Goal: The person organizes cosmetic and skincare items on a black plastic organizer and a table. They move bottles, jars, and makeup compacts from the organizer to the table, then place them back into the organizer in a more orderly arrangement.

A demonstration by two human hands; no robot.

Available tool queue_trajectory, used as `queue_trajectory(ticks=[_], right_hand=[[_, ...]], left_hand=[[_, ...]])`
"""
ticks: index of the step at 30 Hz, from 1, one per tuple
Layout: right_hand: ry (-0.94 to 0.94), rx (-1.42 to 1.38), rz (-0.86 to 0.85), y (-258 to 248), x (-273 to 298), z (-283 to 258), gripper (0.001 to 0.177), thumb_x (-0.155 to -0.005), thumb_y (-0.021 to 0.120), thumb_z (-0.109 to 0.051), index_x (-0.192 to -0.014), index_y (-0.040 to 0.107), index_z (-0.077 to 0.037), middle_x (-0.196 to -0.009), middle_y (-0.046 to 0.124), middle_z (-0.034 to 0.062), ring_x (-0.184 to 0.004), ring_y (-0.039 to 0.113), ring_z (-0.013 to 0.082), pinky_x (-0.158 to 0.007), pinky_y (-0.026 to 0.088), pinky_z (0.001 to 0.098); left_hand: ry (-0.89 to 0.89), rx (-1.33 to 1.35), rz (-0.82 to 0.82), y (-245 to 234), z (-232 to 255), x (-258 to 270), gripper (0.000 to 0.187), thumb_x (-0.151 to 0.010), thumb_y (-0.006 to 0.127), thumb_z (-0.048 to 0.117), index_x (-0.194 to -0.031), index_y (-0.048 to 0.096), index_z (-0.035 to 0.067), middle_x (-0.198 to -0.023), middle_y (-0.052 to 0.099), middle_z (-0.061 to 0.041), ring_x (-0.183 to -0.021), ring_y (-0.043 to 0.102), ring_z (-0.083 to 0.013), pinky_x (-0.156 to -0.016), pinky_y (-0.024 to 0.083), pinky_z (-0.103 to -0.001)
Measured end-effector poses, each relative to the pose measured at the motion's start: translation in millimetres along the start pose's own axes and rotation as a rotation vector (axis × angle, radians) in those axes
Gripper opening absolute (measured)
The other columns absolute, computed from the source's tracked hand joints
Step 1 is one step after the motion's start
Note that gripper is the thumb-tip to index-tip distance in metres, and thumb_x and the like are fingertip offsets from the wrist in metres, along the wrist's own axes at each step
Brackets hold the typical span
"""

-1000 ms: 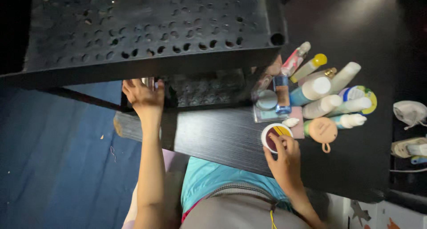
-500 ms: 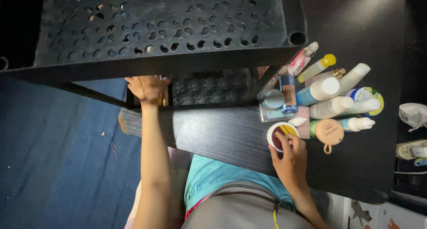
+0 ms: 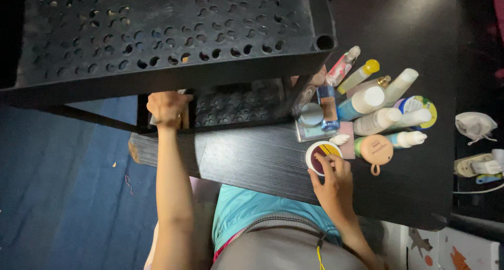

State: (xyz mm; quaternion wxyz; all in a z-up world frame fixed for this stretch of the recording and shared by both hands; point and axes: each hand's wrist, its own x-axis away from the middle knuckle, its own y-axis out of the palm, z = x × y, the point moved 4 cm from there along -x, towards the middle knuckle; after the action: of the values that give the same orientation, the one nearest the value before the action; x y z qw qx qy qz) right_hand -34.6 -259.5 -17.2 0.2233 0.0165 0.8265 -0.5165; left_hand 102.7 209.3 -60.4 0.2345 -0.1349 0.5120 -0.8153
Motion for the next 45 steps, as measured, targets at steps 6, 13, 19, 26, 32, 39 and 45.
queue_trajectory(ticks=[6,13,19,26,32,39,45], right_hand=[[-0.011,0.021,0.009,3.1,1.7,1.0,0.051,-0.074,0.086,-0.015,-0.121,0.068,-0.012,-0.112,0.060,0.0088,-0.097,0.057,0.0307,-0.083,0.050,0.0438],[-0.010,0.018,-0.012,-2.7,-2.3,0.4,0.048,-0.077,0.084,-0.019,-0.121,0.068,-0.011,-0.113,0.063,0.0087,-0.101,0.060,0.0298,-0.080,0.048,0.0444],[-0.023,-0.075,0.059,-26.5,-13.6,-10.2,0.044,-0.080,0.081,-0.018,-0.122,0.068,-0.010,-0.116,0.065,0.0092,-0.106,0.062,0.0310,-0.086,0.047,0.0459],[-0.009,-0.533,-0.086,-26.9,-22.3,-29.9,0.049,-0.081,0.081,-0.012,-0.127,0.066,-0.008,-0.123,0.065,0.0114,-0.114,0.065,0.0281,-0.098,0.052,0.0390],[-0.184,-0.665,-0.125,29.1,6.9,-23.9,0.090,-0.080,0.078,-0.009,-0.152,0.026,0.000,-0.145,0.043,0.0250,-0.134,0.048,0.0374,-0.109,0.039,0.0436],[0.415,-1.085,-0.203,63.4,-0.3,31.6,0.078,-0.096,0.053,0.001,-0.161,0.011,-0.006,-0.150,0.043,0.0167,-0.132,0.048,0.0240,-0.105,0.042,0.0369],[0.181,-0.924,-0.131,30.1,-88.3,34.5,0.077,-0.097,0.047,0.008,-0.165,0.013,-0.001,-0.168,0.027,0.0200,-0.154,0.030,0.0254,-0.125,0.026,0.0369]], left_hand=[[0.215,0.031,0.136,9.8,14.4,-1.1,0.036,-0.070,0.080,0.025,-0.101,0.076,0.007,-0.096,0.075,-0.018,-0.087,0.071,-0.0414,-0.075,0.057,-0.048],[0.339,-0.074,-0.075,12.2,55.2,23.8,0.023,-0.077,0.079,0.028,-0.086,0.076,0.007,-0.082,0.072,-0.021,-0.077,0.070,-0.0401,-0.074,0.056,-0.048],[0.870,0.126,0.339,-14.6,110.7,80.1,0.039,-0.074,0.078,0.016,-0.110,0.068,0.007,-0.094,0.072,-0.014,-0.087,0.071,-0.0350,-0.084,0.056,-0.047],[1.041,0.663,0.461,-62.3,140.9,190.0,0.059,-0.063,0.086,0.022,-0.114,0.062,0.003,-0.101,0.071,-0.013,-0.088,0.071,-0.0331,-0.079,0.054,-0.040],[0.412,1.044,-0.262,-19.9,213.2,257.3,0.068,-0.081,0.081,0.026,-0.138,0.054,0.002,-0.111,0.072,-0.017,-0.099,0.074,-0.0319,-0.088,0.058,-0.039],[0.353,0.985,-0.438,23.6,259.9,234.8,0.086,-0.082,0.081,0.033,-0.149,0.039,0.002,-0.122,0.068,-0.022,-0.113,0.071,-0.0348,-0.094,0.055,-0.041],[0.535,1.219,-0.096,45.4,297.1,196.2,0.068,-0.101,0.066,0.027,-0.151,0.035,-0.007,-0.144,0.054,-0.032,-0.136,0.056,-0.0424,-0.113,0.045,-0.047]])
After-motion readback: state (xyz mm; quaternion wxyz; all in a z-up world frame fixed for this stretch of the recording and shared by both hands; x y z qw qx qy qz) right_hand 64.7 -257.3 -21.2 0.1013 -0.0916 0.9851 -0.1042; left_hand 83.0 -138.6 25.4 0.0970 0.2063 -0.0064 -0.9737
